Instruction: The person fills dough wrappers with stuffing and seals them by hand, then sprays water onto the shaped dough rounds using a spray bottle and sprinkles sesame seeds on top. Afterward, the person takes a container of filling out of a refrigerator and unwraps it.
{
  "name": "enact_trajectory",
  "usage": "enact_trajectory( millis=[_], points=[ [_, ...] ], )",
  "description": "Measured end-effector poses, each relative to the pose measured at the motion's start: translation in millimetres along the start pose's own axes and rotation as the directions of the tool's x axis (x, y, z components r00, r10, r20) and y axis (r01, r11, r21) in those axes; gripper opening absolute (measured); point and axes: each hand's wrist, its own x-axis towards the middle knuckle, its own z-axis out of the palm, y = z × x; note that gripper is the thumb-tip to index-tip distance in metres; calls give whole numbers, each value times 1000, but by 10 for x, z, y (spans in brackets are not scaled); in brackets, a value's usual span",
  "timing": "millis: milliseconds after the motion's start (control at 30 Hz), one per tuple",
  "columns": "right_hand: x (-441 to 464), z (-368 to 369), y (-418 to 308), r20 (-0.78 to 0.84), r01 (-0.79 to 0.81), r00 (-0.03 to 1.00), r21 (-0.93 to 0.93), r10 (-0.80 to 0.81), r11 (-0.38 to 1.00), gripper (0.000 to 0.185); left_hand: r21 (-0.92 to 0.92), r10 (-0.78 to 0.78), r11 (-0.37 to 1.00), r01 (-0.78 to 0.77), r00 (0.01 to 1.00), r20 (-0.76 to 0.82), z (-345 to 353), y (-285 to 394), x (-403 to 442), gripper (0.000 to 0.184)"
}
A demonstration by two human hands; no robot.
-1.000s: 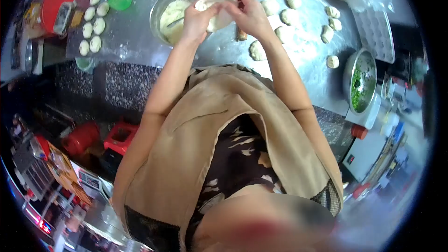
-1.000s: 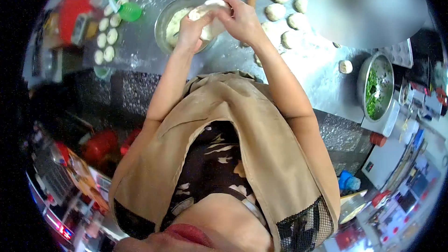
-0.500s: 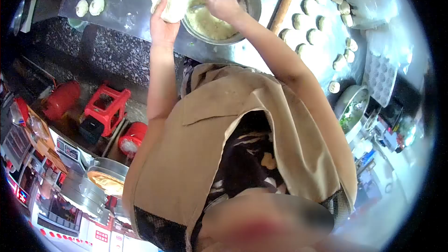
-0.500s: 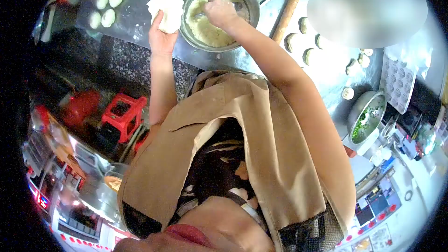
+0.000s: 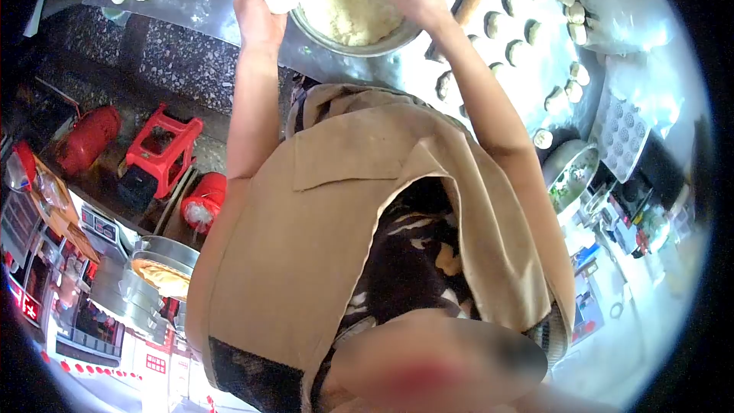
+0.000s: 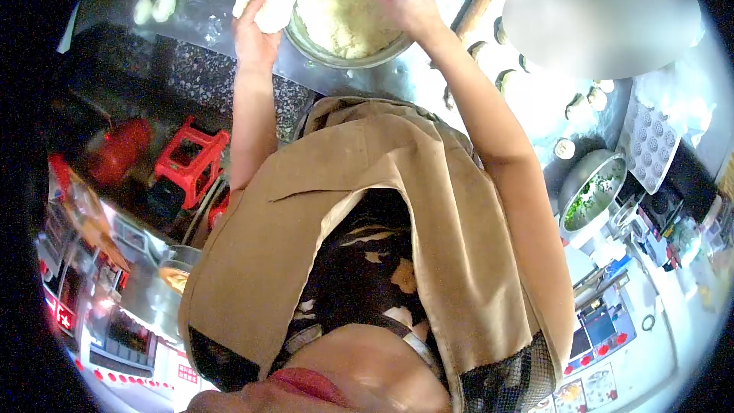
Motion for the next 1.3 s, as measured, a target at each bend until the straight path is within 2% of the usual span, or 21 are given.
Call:
enact_trajectory(
  millis=[100, 167, 200, 267, 333, 400, 433, 467, 533, 600, 700, 767, 867, 933, 1033, 1100, 1133, 1200, 1233, 1267, 1300],
  points=[
    [-185, -295, -103, -67, 53, 996, -38, -56, 998, 20, 35, 31, 999, -33, 998, 46, 46, 11, -30, 37],
    [-280, -441, -248, 70, -103, 992, 3, 102, 995, 25, 49, 36, 998, -37, 999, 21, 16, -2, 2, 38],
    [-314, -521, -356, 69, -104, 992, 2, 104, 995, 25, 49, 35, 998, -36, 999, 22, 22, 0, -1, 38],
    [-351, -614, -563, 69, -356, 934, 180, 350, 917, 28, 65, 35, 997, -33, 999, -25, 45, 4, -13, 39],
    [-405, -536, -624, 127, -400, 916, 220, 381, 890, 28, 61, 55, 997, -54, 998, -18, 31, -11, -15, 39],
    [-468, -334, -634, 66, -251, 968, 260, 243, 932, 22, 57, 80, 995, -79, 997, -10, 22, -35, -17, 39],
    [-478, -289, -632, 15, -117, 993, 231, 117, 966, 16, 27, 82, 996, -83, 997, 12, 14, -42, -15, 39],
    [-487, -268, -625, 20, -110, 994, 234, 108, 966, 16, -2, 87, 996, -87, 996, 30, -4, -42, -9, 39],
    [-483, -253, -657, -38, 25, 999, 218, -17, 976, 12, 7, 85, 996, -85, 996, 14, -62, -65, 35, 40],
    [-474, -185, -622, -10, 10, 1000, 209, -8, 978, 12, 18, 78, 997, -78, 997, -4, -65, -61, 6, 41],
    [-497, -33, -554, -24, -5, 1000, 190, 9, 982, 13, -15, 68, 998, -68, 998, -5, 79, -59, -52, 33],
    [-524, 69, -518, 64, 138, 988, -13, -137, 990, 13, 8, 108, 994, -108, 994, 2, 99, -59, -71, 31],
    [-550, 90, -615, 115, 140, 984, -35, -135, 990, 12, -1, 105, 995, -105, 994, -21, 96, -53, -46, 30],
    [-558, 130, -621, 92, 161, 983, -17, -159, 987, 11, -16, 100, 995, -100, 995, -15, 107, -47, -22, 30],
    [-571, 110, -616, 130, 151, 979, 62, -158, 987, 12, -18, 86, 996, -85, 996, 11, 105, -48, 2, 29],
    [-557, 73, -617, 156, 64, 984, 175, -92, 982, 15, -1, 77, 997, -77, 996, 32, 108, -51, 0, 29],
    [-550, 46, -610, 150, 63, 985, 173, -90, 983, 15, 1, 84, 996, -84, 996, 28, 120, -47, -2, 30],
    [-528, -32, -601, 249, -78, 968, 217, 22, 973, 20, 5, 96, 995, -96, 995, 30, 131, -34, -2, 30],
    [-527, -80, -624, 243, -74, 970, 218, 19, 973, 20, 16, 74, 997, -74, 997, 3, 125, -30, 5, 30],
    [-536, -134, -664, 267, -285, 943, 335, 200, 898, 21, 27, 54, 998, -54, 998, -26, 109, -23, 19, 30],
    [-535, -174, -691, 314, -474, 877, 438, 364, 764, 22, 28, 62, 998, -62, 998, -22, 55, -17, 61, 30]
  ],
)
